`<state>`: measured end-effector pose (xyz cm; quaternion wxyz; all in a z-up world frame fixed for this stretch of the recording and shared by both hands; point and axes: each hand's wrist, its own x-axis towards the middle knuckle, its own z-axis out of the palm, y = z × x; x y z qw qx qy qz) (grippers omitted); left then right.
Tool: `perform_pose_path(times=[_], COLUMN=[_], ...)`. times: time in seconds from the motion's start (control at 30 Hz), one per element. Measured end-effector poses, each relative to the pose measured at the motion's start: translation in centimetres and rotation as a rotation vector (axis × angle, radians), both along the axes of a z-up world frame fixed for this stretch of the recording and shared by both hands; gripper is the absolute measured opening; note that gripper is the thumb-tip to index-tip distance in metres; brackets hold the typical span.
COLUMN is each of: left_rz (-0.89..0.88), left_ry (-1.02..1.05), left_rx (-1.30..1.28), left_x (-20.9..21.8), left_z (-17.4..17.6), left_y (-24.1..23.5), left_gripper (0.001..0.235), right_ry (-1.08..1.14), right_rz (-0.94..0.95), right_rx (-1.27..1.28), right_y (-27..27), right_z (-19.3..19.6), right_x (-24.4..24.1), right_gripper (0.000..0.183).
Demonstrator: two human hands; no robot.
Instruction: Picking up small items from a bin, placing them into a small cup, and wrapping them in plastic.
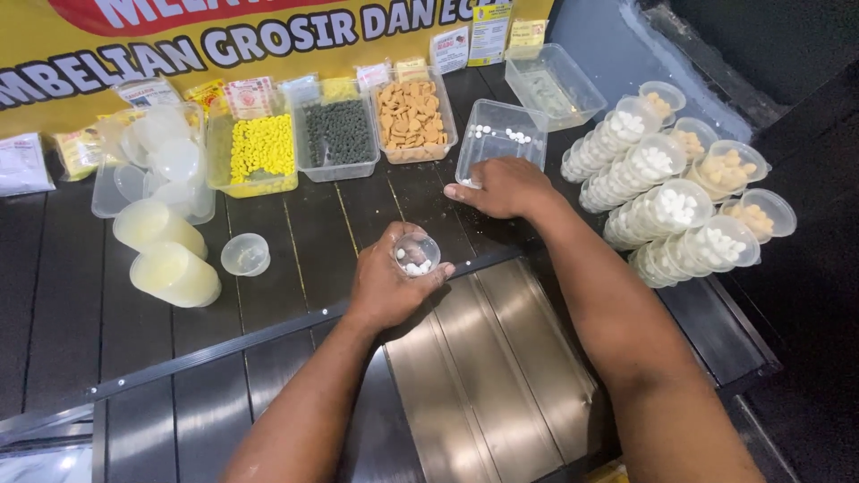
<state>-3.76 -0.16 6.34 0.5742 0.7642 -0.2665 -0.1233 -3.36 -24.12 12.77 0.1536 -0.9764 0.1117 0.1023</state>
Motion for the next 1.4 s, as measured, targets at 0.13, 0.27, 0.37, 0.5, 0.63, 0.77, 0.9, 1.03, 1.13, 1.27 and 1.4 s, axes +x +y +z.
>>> perform_pose_path(times=[0.13,0.27,0.37,0.5,0.63,0.77,0.9,1.03,1.13,1.27,1.4], left_rz=[-0.006,-0.017,-0.017,0.004,0.03,0.046,0.022,0.028,0.006,0.025,0.068], left_ry=[-0.001,-0.016,-0.021,-0.036,-0.058,-0.083,-0.069,-0.055,-0.039,-0.084,-0.152], left_rx=[-0.013,-0.029,-0.037,-0.051,-0.065,-0.086,-0.088,-0.084,-0.11,-0.152,-0.201], left_x=[0.1,0.1,0.1,0.1,0.2,0.2,0.3,0.2,0.1,0.3,1.0], left_z=[0.3,0.2,0.0,-0.6,-0.5,-0.7,-0.5,-0.8,-0.9,-1.9,-3.7], left_y=[0.2,0.1,0.1,0.0,-0.2,-0.2,-0.1,0.0,-0.1,-0.2,-0.1], left_gripper=[0.056,0.055,0.055,0.056,0.059,0.061,0.06,0.06,0.059,0.06,0.052], right_ry=[-0.005,-0.071,-0.145,-0.242,-0.32,-0.285,-0.335,-0.657,-0.737,-0.776,-0.86], right_rz=[0.042,0.046,0.061,0.08,0.064,0.042,0.026,0.15,0.188,0.269,0.497], right_rx=[-0.006,0.047,0.052,0.073,0.134,-0.05,-0.119,0.19,0.522,0.774,0.67], right_y=[-0.6,-0.2,-0.2,-0.6,-1.9,-1.7,-2.5,-4.5,-0.4,7.1,10.1], right_z=[-0.3,-0.1,-0.5,-1.4,-2.8,-1.9,-2.1,-6.2,-6.0,-3.8,-2.1], right_x=[0.0,-0.3,-0.2,0.0,0.5,0.4,0.2,1.6,1.1,-0.9,-1.2], right_gripper=[0.08,0.076,0.075,0.068,0.064,0.069,0.061,0.04,0.035,0.042,0.041])
